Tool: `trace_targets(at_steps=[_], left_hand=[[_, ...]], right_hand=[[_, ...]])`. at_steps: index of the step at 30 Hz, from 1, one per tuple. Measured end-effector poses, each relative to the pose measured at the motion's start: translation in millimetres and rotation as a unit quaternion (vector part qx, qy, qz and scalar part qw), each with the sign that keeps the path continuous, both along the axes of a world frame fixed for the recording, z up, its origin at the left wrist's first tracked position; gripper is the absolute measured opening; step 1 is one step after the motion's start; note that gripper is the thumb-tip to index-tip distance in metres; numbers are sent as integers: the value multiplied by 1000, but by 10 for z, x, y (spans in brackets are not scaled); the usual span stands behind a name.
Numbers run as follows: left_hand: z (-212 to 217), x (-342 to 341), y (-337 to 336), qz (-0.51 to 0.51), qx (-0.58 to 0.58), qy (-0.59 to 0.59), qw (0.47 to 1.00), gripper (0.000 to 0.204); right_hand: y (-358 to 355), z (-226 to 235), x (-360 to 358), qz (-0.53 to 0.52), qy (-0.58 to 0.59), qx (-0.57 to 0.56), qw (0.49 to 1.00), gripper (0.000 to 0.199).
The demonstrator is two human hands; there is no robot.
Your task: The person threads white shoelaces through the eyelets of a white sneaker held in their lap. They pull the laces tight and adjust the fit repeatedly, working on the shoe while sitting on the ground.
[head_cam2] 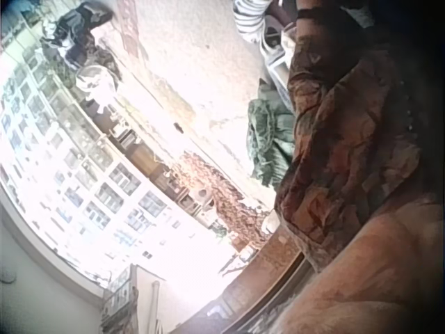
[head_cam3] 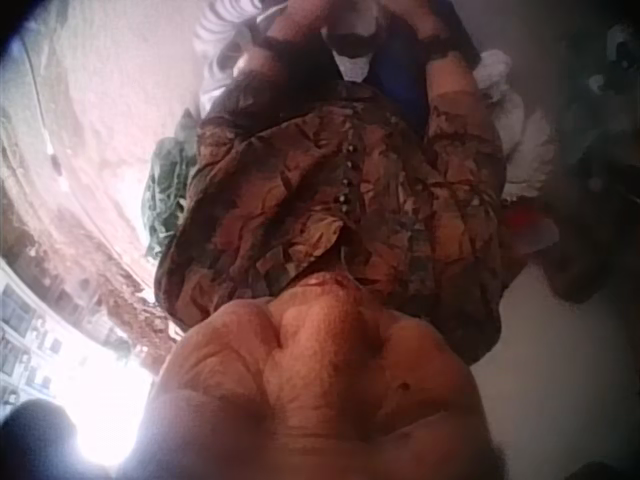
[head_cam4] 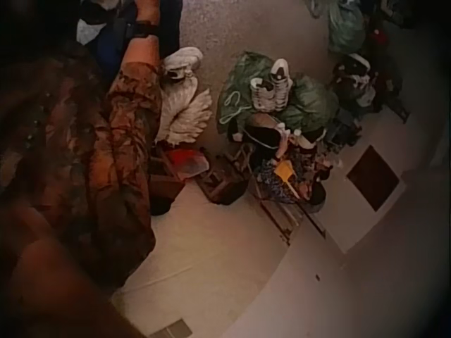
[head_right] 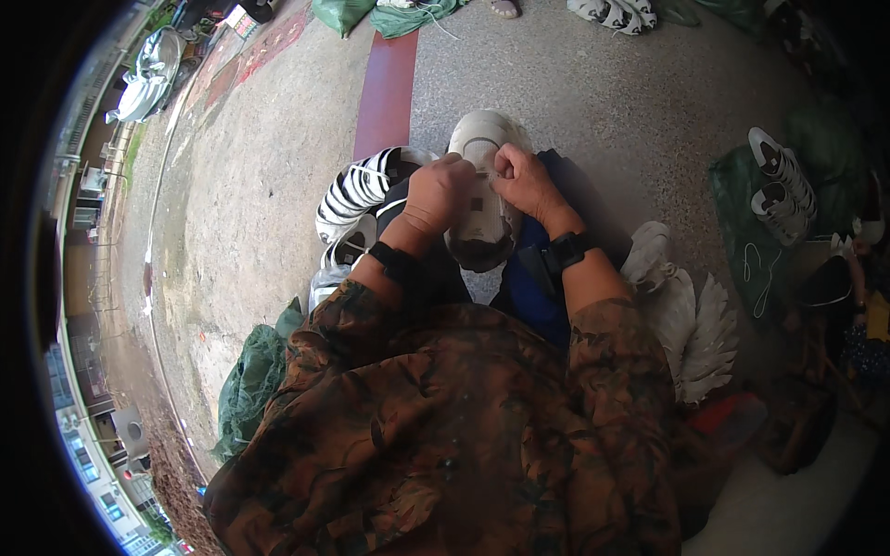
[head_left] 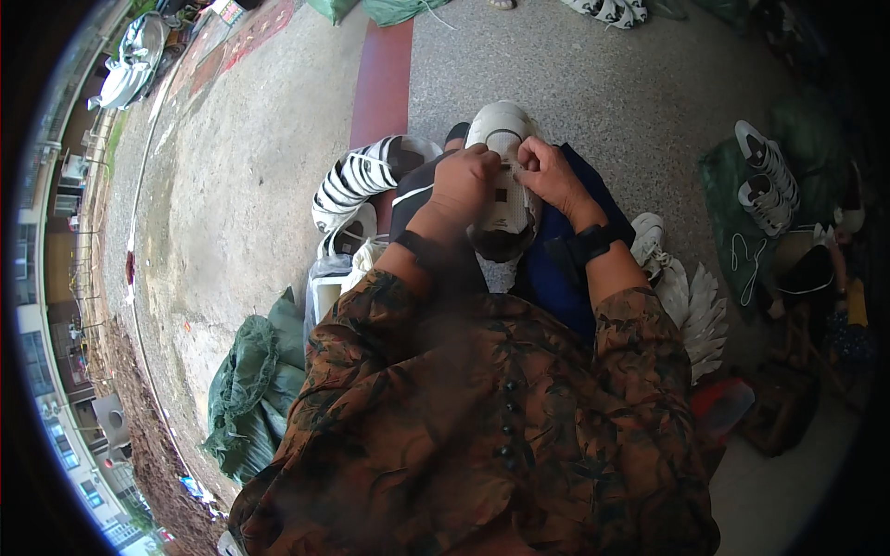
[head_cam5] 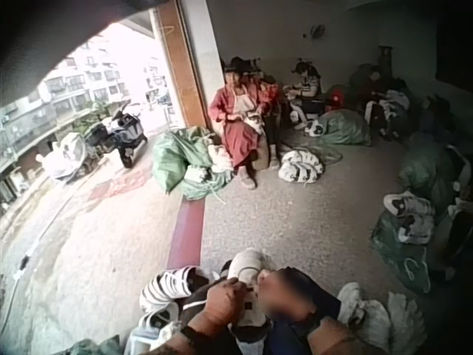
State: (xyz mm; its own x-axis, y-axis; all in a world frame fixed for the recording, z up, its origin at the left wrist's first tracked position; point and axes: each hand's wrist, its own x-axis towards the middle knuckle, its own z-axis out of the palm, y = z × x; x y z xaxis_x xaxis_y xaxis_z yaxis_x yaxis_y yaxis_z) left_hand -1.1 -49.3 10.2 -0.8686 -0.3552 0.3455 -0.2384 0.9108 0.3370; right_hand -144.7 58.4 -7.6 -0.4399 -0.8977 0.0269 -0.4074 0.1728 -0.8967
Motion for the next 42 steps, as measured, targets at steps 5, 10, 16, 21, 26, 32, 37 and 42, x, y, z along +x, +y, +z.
trace_targets(at_steps=[5, 10, 16, 21, 26, 32, 37, 42], left_hand=[[-388, -54, 1, 56, 64, 89, 992, 5], [-466, 25, -64, 61, 54, 89, 993, 7], [-274, -20, -21, 65, 154, 83, 982, 5], [-437, -31, 6, 117, 275, 108, 948, 11], [-207, -7, -11, 98, 383, 58, 917, 19], [-136, 39, -55, 84, 400, 44, 912, 21], [383, 244, 22, 83, 405, 0, 910, 19], [-198, 95, -181, 30, 346, 47, 937, 18]], right_hand=[[11, 17, 56, -29, 27, 0, 999, 20], [-33, 37, 145, -47, 48, -23, 997, 21], [-116, 77, 205, -35, 119, -5, 992, 19], [-68, 137, 191, 41, 276, -15, 960, 13], [-48, 248, 150, 113, 412, -11, 904, 8], [-68, 216, 64, 153, 403, -26, 902, 8], [247, 41, -315, 118, 337, -10, 934, 7], [171, 262, 2, 68, 111, 16, 991, 25]])
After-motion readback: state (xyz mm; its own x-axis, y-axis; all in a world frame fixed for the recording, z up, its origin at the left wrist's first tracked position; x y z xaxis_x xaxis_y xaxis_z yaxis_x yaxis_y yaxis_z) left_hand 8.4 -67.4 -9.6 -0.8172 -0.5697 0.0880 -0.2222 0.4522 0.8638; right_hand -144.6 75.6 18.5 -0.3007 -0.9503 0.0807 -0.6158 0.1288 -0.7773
